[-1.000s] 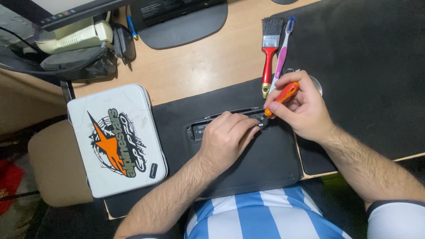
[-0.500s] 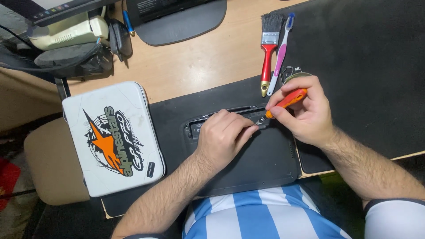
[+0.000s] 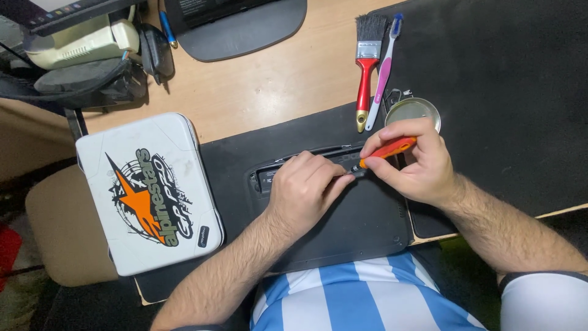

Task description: Securing the bottom cover of a laptop by fastening multiple small screws using a manual screwdriver.

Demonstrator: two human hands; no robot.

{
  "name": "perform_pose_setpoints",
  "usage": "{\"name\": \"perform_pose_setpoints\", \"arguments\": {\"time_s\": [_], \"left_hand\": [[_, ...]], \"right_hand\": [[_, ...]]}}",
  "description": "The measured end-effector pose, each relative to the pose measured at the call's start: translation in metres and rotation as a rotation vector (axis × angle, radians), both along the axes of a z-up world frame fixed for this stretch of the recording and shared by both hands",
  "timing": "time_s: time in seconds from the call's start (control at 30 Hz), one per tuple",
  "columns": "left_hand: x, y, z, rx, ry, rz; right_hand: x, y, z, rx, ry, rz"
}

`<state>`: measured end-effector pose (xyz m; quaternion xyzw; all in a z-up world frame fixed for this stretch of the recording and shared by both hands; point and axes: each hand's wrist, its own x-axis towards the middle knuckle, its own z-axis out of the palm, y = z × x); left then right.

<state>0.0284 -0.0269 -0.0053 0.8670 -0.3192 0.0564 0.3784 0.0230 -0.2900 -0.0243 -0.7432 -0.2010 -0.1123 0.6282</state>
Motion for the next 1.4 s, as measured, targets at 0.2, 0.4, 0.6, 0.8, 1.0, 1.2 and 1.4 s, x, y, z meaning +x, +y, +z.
{"name": "perform_pose_setpoints", "arguments": {"time_s": [0.2, 0.4, 0.6, 0.8, 1.0, 1.2, 1.4], "left_hand": [[-0.002, 0.000, -0.002, 0.063, 0.023, -0.025], [-0.008, 0.004, -0.002, 0.262, -0.072, -0.063], [-0.007, 0.023, -0.002, 0.359, -0.117, 0.021], [-0.007, 0.017, -0.006, 0.325, -0.074, -0.060], [-0.006, 0.016, -0.010, 0.300, -0.075, -0.118], [-0.004, 0.039, 0.007, 0.331, -0.247, 0.009], [-0.001, 0.074, 0.012, 0.117, -0.279, 0.187]], "right_hand": [[0.005, -0.010, 0.010, -0.047, -0.067, -0.050], [0.008, -0.031, 0.003, -0.192, -0.062, -0.103], [0.010, -0.030, 0.004, -0.277, -0.082, -0.110], [0.012, -0.040, 0.000, -0.284, -0.081, -0.104], [0.012, -0.036, 0.000, -0.291, -0.134, -0.101], [0.006, -0.045, 0.003, -0.266, -0.146, -0.097], [0.009, -0.051, 0.004, -0.068, -0.011, -0.190]]}}
